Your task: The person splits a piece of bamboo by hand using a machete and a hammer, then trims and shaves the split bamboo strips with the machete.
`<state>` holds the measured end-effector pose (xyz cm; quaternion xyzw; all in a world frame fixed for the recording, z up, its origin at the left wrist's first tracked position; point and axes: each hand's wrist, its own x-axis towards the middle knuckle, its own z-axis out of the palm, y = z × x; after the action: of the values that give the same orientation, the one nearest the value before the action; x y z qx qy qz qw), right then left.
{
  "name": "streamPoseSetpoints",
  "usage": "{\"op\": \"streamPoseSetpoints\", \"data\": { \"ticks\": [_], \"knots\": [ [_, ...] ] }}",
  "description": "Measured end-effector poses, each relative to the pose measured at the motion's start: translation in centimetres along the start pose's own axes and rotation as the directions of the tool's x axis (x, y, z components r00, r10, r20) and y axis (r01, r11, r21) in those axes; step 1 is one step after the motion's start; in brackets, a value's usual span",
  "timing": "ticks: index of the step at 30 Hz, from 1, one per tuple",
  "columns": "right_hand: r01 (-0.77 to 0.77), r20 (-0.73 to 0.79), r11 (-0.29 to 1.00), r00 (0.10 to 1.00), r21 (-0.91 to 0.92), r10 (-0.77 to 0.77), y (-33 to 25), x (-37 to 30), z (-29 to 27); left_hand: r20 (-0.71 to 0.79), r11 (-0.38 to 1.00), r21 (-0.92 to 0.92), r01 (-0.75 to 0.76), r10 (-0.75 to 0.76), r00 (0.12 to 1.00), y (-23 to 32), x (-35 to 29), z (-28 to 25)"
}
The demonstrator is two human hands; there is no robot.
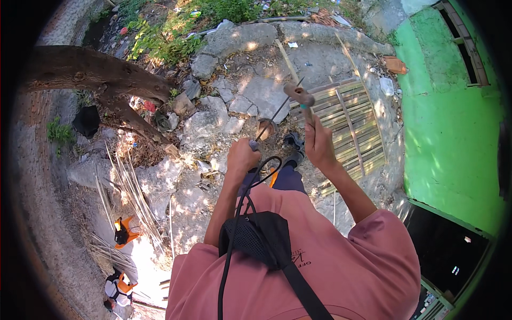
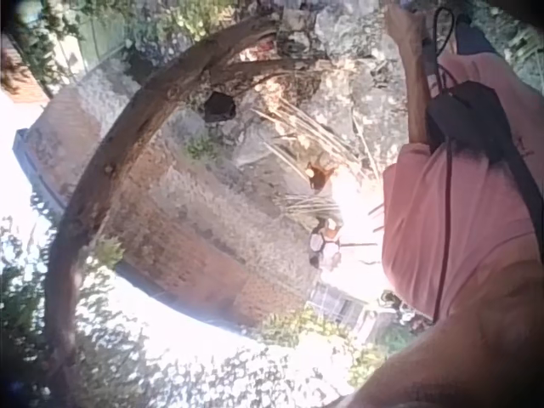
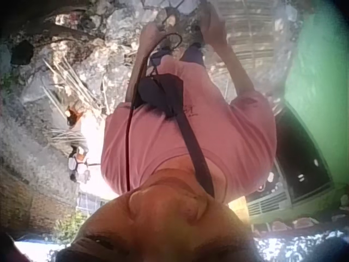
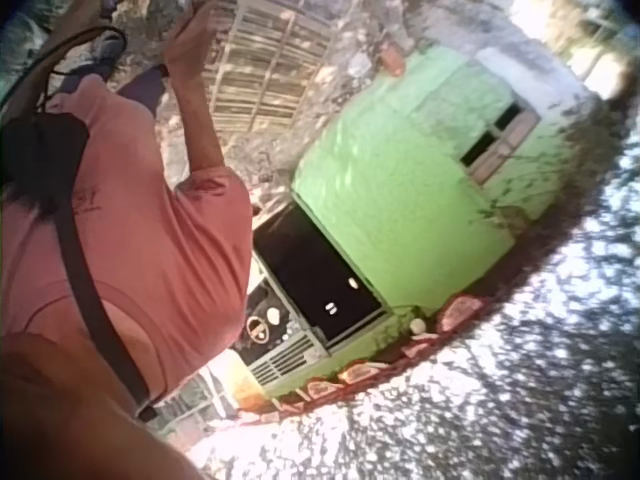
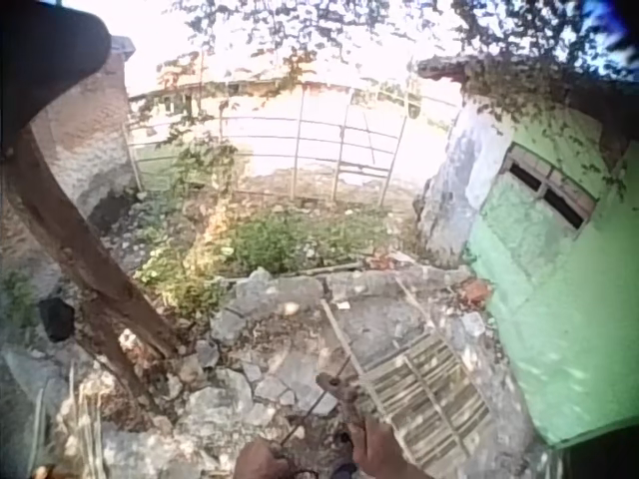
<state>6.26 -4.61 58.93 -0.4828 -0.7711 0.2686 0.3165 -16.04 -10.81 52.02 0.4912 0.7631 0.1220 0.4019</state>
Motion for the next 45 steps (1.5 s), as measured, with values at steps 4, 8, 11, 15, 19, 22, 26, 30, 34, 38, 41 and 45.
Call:
{"op": "streamPoseSetpoints", "data": {
  "ticks": [4, 8, 11, 15, 19, 22, 26, 30, 34, 38, 41, 45],
  "knots": [
    [-0.215, 0.301, 0.97, 0.923, -0.116, 0.241, 4.2, -1.8, 2.6, 0.01, 0.998, 0.028, -0.048, 0.048, 0.999, -0.5, -0.2, 1.1],
    [-0.213, 0.141, 0.976, 0.969, 0.045, 0.205, -1.0, 1.0, -0.8, 0.01, 0.999, 0.032, 0.015, -0.015, 1.0, -0.4, -0.9, 1.8],
    [-0.07, -0.017, 0.972, 0.997, 0.225, 0.076, -0.9, 1.0, -1.3, 0.015, 1.0, 0.002, 0.024, -0.024, 1.0, -0.7, -0.7, 1.4],
    [-0.061, 0.068, 0.997, 0.996, 0.037, 0.058, 5.4, -3.1, 2.1, -0.007, 1.0, 0.01, 0.018, -0.018, 1.0, -0.7, 0.1, 1.3],
    [-0.153, 0.17, 0.987, 0.973, -0.047, 0.159, 3.7, -1.4, 1.5, -0.029, 1.0, 0.019, 0.021, -0.021, 0.999, -2.0, 0.7, 1.5],
    [-0.186, 0.098, 0.982, 0.978, 0.041, 0.182, -0.4, 1.0, -0.9, -0.018, 1.0, 0.004, 0.021, -0.021, 1.0, -2.7, 0.8, 1.5],
    [0.05, -0.12, 0.975, 0.993, 0.217, -0.024, 1.5, -0.4, 0.4, -0.009, 1.0, 0.016, 0.007, -0.007, 1.0, -2.4, 1.2, 1.6],
    [-0.255, 0.268, 0.967, 0.93, -0.017, 0.25, 5.1, -2.7, 3.4, -0.003, 0.997, 0.041, 0.061, -0.061, 0.998, -1.4, 0.8, 0.8],
    [-0.278, 0.128, 0.955, 0.956, 0.104, 0.264, 0.2, 1.0, 0.4, 0.006, 1.0, 0.019, 0.004, -0.004, 1.0, -3.2, 1.1, 1.5],
    [0.005, -0.061, 0.967, 0.998, 0.255, 0.011, -1.1, 2.3, -0.9, -0.025, 1.0, -0.01, -0.018, 0.018, 1.0, -3.6, 1.3, 2.2],
    [-0.053, 0.058, 0.991, 0.997, 0.122, 0.047, 6.0, -2.0, 4.0, -0.027, 1.0, -0.007, 0.005, -0.005, 1.0, -2.9, 1.4, 2.5],
    [-0.253, 0.194, 0.967, 0.95, 0.024, 0.244, 6.1, -1.2, 3.9, -0.043, 0.999, 0.034, 0.022, -0.02, 0.999, -4.0, 1.9, 3.9]
  ]
}}
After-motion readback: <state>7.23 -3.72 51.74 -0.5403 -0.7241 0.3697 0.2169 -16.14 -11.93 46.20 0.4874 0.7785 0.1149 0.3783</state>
